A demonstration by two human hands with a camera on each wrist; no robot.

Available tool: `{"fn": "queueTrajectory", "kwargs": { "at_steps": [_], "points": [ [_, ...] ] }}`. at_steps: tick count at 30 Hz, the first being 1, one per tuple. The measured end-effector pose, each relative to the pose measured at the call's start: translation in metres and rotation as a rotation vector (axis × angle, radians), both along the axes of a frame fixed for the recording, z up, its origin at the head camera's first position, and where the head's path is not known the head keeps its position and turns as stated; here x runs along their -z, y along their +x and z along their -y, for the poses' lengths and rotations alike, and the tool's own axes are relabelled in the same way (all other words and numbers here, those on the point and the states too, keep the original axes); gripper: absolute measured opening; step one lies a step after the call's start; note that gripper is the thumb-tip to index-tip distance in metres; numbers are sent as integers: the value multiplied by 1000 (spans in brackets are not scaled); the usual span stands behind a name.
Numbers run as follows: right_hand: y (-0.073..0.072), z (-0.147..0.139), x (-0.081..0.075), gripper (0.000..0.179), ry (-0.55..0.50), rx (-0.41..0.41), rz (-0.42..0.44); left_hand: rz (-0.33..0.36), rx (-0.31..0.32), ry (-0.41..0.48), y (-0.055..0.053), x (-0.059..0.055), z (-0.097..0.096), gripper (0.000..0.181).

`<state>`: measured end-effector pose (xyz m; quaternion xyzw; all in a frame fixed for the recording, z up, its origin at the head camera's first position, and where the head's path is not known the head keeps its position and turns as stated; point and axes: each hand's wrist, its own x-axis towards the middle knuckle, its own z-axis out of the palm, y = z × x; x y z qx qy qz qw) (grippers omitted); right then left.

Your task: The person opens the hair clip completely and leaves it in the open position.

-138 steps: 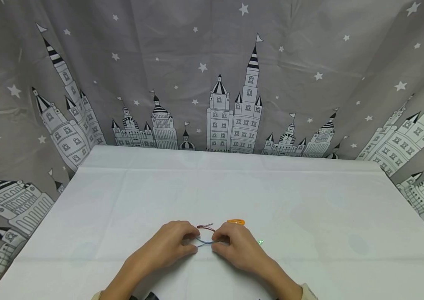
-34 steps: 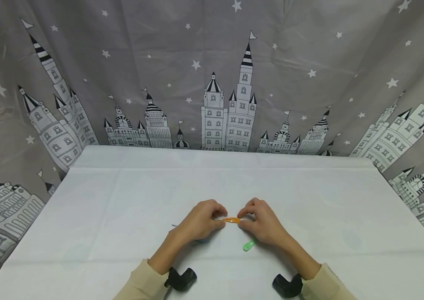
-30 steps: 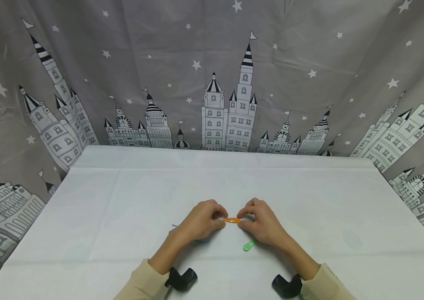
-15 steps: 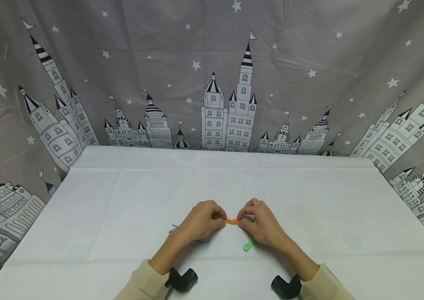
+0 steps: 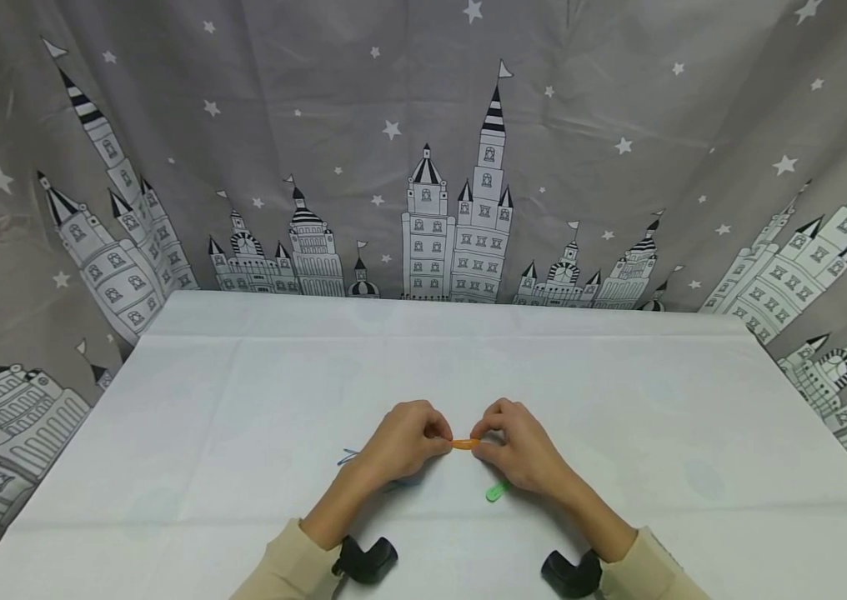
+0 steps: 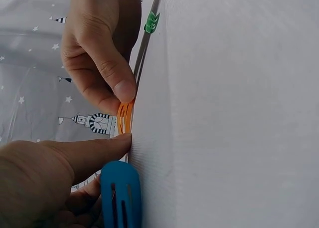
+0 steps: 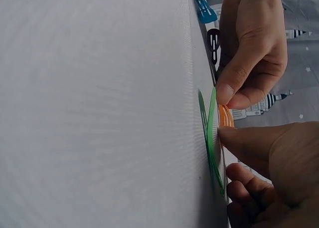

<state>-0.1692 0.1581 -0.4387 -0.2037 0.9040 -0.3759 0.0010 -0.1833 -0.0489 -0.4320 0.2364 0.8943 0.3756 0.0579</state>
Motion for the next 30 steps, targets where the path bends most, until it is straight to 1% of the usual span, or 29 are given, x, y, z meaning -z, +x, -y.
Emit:
{"fn": "queueTrajectory", "kwargs": {
  "at_steps": [6, 16, 22, 26, 30],
  "points": [
    [-1, 0, 0, 9, -1, 4, 21, 1, -4, 6, 1, -1, 0, 9],
    [-1, -1, 0, 9, -24, -15, 20, 12, -4, 18, 1, 0, 0, 6],
    [-1, -1, 0, 11, -21, -10, 39, 5, -10, 6, 2, -1, 0, 10],
    [-1, -1, 1, 12, -25, -1, 51, -13, 4, -9, 2, -3, -2, 12],
    [-1, -1, 0, 12, -45, 9, 58, -11, 15, -15, 1, -4, -3, 14]
  ]
}}
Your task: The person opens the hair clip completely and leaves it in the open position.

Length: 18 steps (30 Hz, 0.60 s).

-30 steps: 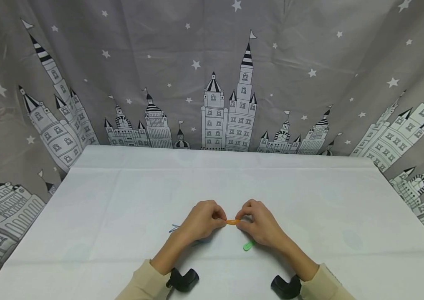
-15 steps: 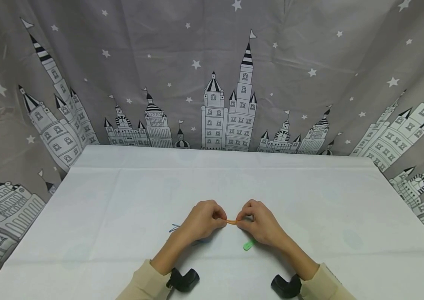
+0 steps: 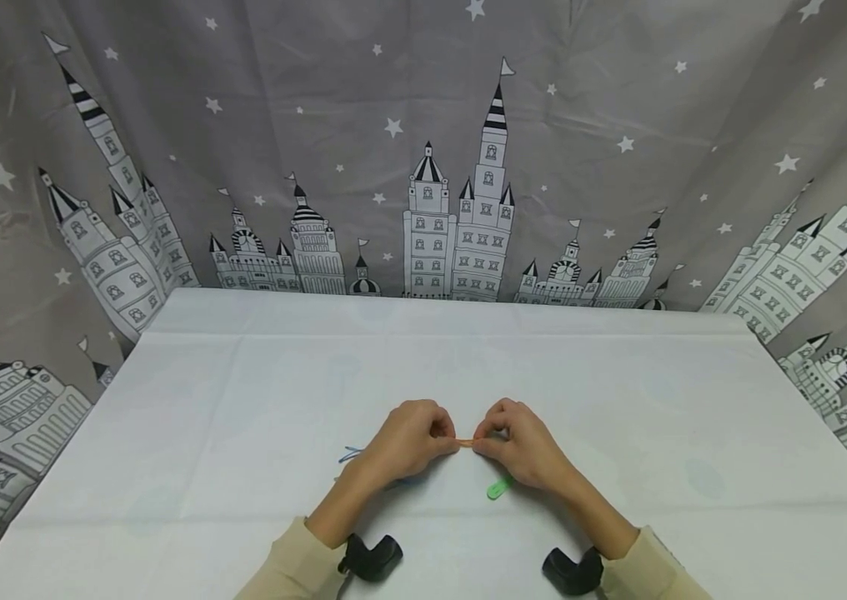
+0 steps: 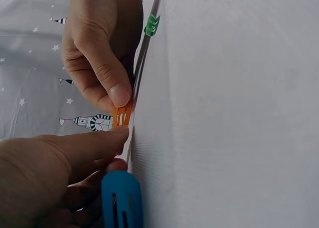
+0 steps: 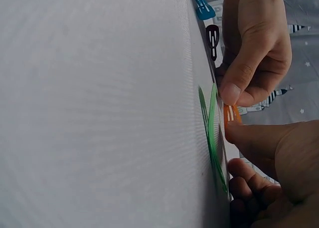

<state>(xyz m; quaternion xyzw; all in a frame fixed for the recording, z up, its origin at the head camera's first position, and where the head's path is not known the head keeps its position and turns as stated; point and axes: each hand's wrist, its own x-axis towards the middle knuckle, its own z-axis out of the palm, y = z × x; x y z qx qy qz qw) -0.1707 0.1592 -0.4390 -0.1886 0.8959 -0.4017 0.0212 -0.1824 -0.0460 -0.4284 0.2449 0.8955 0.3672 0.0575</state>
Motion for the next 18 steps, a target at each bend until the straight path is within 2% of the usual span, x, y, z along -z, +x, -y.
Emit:
{"fn": "queueTrajectory", "kwargs": {
  "at_steps": [5, 10, 18],
  "points": [
    [1, 0, -1, 13, -20, 6, 13, -4, 0, 16, 0, 0, 0, 13],
    [4, 0, -9, 8, -69, 11, 71, -10, -5, 52, 1, -1, 1, 11],
    [11, -3, -21, 6, -124, -1, 94, -21, 11, 141, 6, -9, 3, 7]
  ]
}}
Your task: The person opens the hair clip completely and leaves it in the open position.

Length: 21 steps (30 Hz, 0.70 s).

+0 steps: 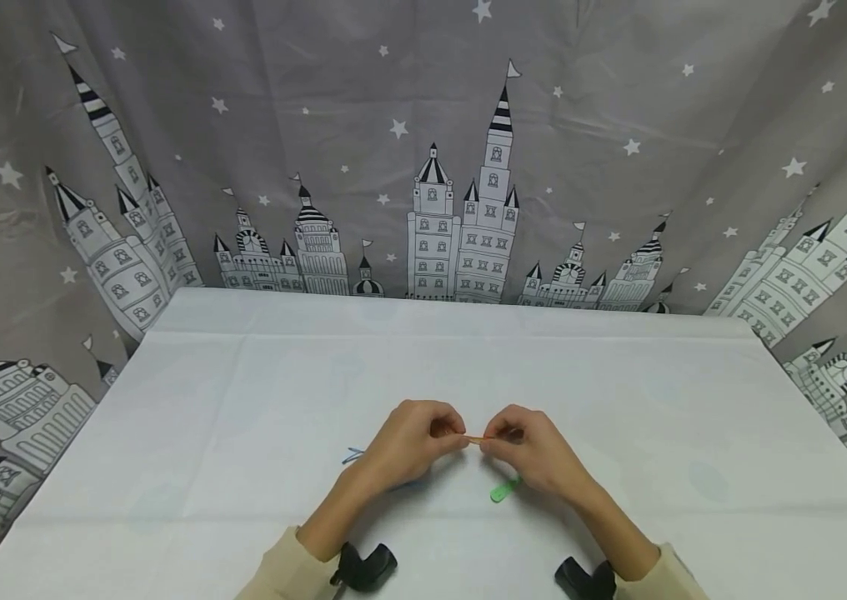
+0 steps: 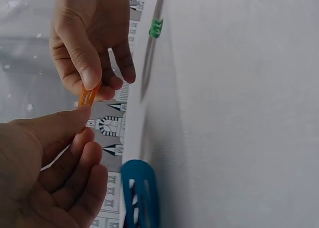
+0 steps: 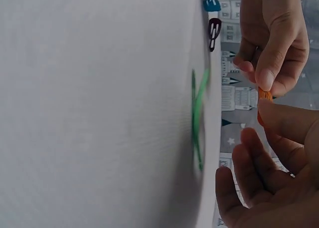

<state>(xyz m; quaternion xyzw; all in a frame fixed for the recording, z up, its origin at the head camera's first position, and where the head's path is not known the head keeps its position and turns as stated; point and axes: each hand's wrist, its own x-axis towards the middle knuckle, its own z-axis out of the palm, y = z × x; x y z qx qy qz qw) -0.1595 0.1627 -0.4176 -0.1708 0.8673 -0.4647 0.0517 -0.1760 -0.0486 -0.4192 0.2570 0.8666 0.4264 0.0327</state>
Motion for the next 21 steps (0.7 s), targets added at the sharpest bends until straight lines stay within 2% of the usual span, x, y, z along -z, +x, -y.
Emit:
{"fn": "queueTrajectory", "kwargs": {
  "at_steps": [6, 11, 21],
  "points": [
    [7, 0, -9, 5, -8, -9, 19, -30, 22, 31, 10, -10, 4, 5],
    [10, 1, -19, 7, -29, -63, -6, -31, 28, 45, 18, -18, 11, 7],
    [13, 7, -23, 5, -60, -136, -29, -18, 39, 66, 24, -29, 20, 7]
  ]
}}
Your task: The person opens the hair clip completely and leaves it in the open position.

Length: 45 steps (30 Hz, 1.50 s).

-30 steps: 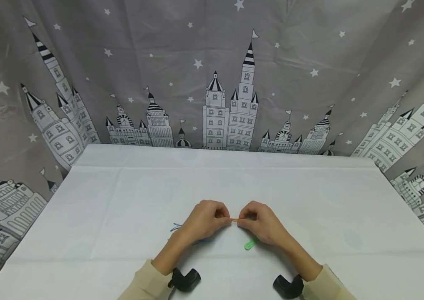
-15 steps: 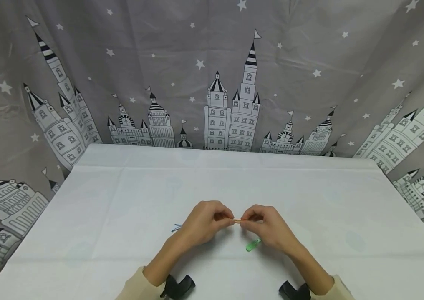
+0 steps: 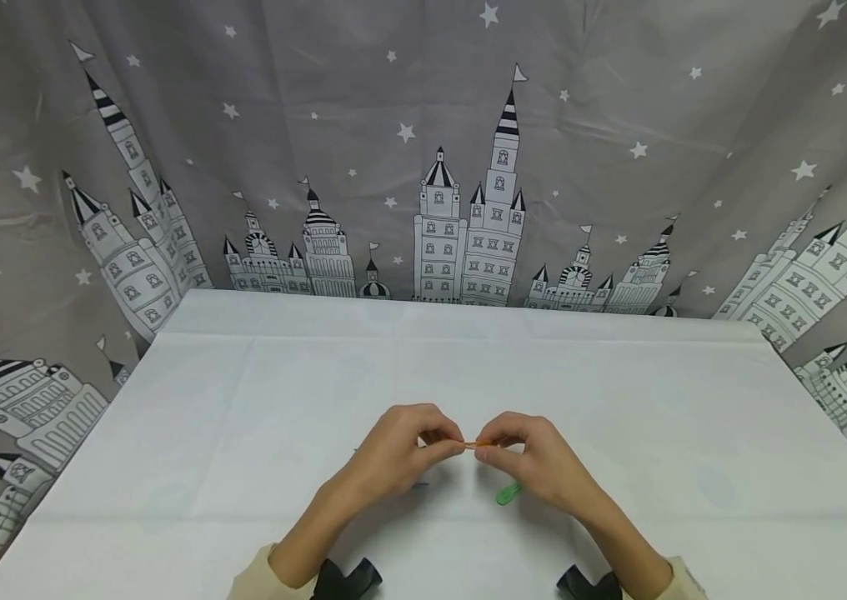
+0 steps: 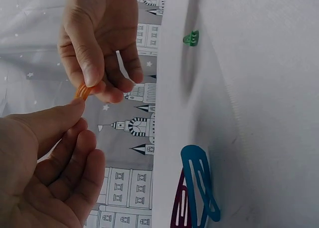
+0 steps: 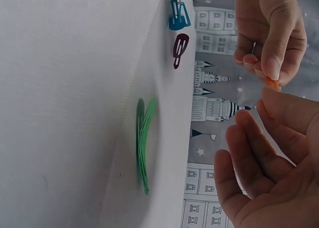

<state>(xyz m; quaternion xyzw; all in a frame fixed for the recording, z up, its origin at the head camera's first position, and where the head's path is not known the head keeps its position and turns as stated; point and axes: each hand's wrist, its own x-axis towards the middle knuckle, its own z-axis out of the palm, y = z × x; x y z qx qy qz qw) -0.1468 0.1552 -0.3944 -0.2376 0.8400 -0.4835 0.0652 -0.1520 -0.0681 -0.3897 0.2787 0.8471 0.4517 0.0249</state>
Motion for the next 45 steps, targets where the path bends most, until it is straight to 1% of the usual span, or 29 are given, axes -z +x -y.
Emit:
{"fn": "queueTrajectory", "kwargs": {
  "at_steps": [3, 7, 9, 15, 20, 32, 40, 45],
  "points": [
    [1, 1, 0, 5, -13, 5, -21, -13, -2, -14, 0, -1, 1, 8],
    [2, 3, 1, 8, -21, 22, -50, -57, -1, -34, 1, -3, 3, 7],
    [3, 4, 2, 10, -23, 31, -56, -68, 2, -42, 1, -3, 4, 7],
    [7, 4, 6, 11, -32, 51, -32, -71, 3, -60, 1, -2, 4, 7],
    [9, 3, 6, 13, -29, 61, -19, -70, 2, -66, 1, -1, 3, 7],
    [6, 5, 9, 12, -35, 37, -54, -82, 5, -74, 1, 1, 4, 4],
    [7, 5, 9, 10, -24, 61, -90, -85, 11, -59, 0, 3, 3, 4],
    [8, 6, 9, 10, -45, 74, -103, -113, -7, -36, 1, 3, 2, 6]
  ]
}}
